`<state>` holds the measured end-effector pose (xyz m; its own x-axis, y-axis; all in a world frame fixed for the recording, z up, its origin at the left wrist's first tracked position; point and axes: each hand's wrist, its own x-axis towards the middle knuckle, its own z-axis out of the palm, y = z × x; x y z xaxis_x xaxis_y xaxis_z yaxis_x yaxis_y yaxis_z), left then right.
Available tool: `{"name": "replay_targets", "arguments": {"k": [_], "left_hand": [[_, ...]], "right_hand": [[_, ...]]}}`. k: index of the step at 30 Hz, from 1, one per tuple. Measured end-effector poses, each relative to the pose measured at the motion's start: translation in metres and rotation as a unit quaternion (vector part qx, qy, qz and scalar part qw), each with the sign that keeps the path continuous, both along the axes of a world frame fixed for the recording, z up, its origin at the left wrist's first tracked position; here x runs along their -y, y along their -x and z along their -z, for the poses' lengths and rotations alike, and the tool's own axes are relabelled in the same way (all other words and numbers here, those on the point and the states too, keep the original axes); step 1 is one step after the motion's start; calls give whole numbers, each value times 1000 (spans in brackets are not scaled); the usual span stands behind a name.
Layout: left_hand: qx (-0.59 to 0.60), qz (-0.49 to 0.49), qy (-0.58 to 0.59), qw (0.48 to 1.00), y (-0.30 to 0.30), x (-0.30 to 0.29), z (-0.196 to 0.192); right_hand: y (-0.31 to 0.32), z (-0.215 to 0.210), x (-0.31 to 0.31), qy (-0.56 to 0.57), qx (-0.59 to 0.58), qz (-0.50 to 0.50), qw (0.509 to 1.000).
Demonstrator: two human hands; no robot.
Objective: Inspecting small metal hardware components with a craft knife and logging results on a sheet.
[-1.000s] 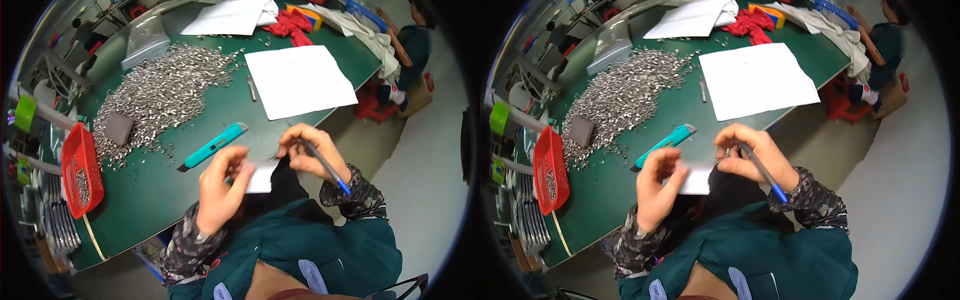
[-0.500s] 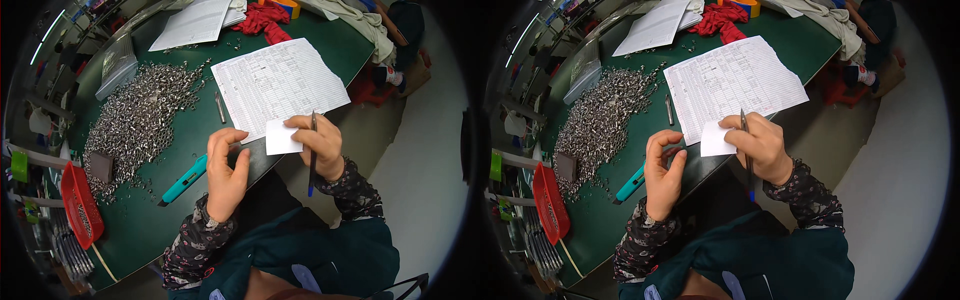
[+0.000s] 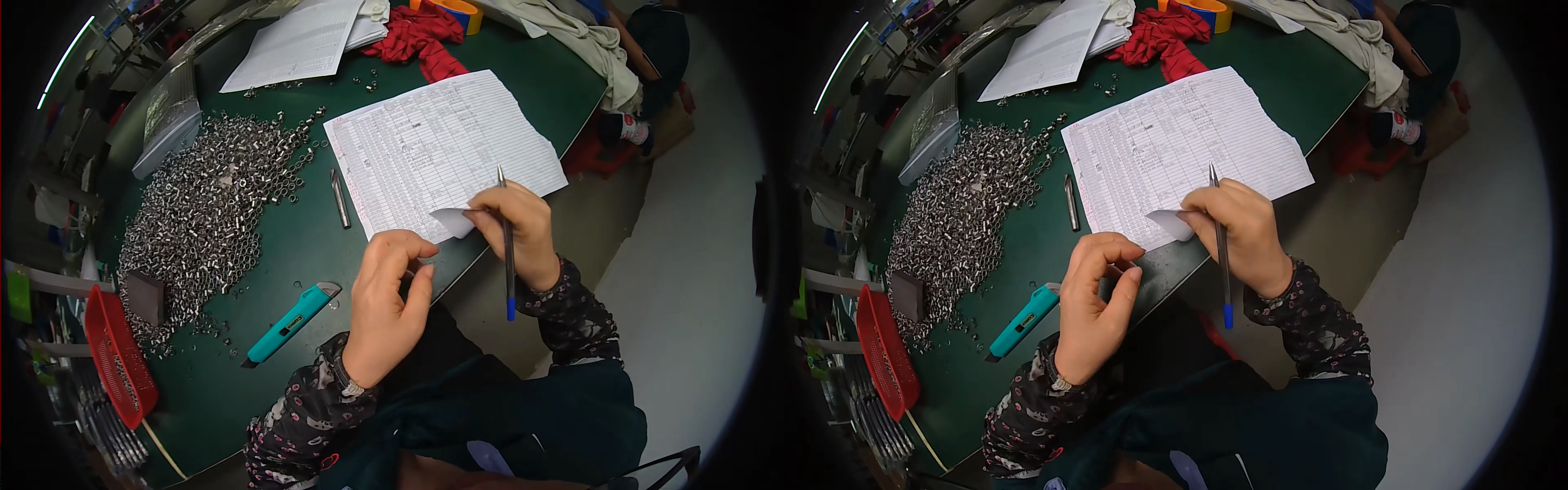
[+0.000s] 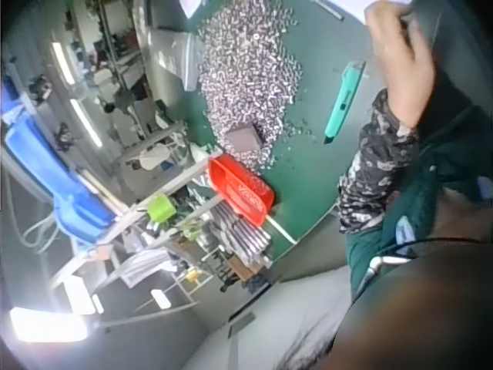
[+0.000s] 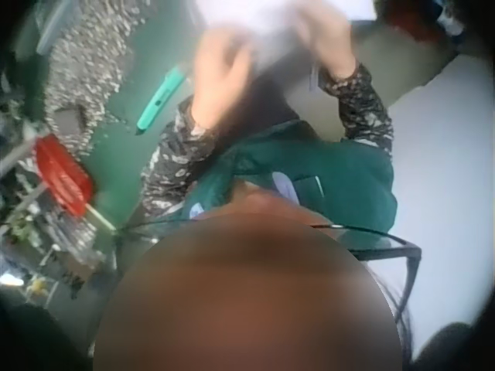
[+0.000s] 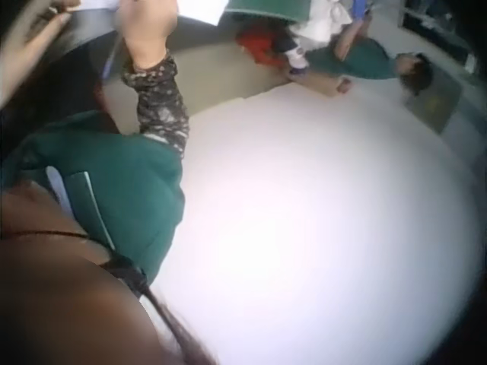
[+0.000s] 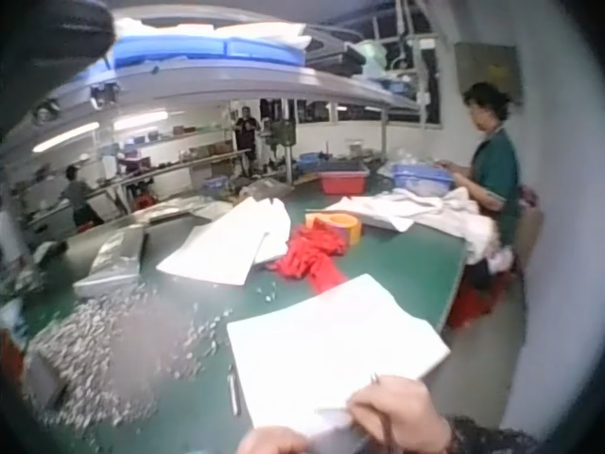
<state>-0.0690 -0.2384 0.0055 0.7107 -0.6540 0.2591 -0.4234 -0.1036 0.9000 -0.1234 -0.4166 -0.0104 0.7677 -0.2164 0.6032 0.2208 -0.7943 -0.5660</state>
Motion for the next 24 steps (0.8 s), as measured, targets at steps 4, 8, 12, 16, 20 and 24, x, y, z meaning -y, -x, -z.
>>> {"name": "replay_targets", "arguments": {"k": [4,8,12,16,20,24], "left_hand": [[190,57,-72,978,3,12,11],[326,80,-223,915,17,16,16],[315,92,-263,907,14,12,22],[322,72,-279,902,10,11,24],[381,57,-301,872,10,10,32],[400,55,-319,857,11,10,31]], "right_hand": [[-23,-7,22,-48,-174,-79,980],[-37,-17,30,70,-220,-121,965],[-46,-11,31,113,-202,-160,959],[-50,-4,30,102,-187,-173,961],[-45,-10,29,43,-225,-145,963],[-38,1,35,-22,-221,-138,965]]}}
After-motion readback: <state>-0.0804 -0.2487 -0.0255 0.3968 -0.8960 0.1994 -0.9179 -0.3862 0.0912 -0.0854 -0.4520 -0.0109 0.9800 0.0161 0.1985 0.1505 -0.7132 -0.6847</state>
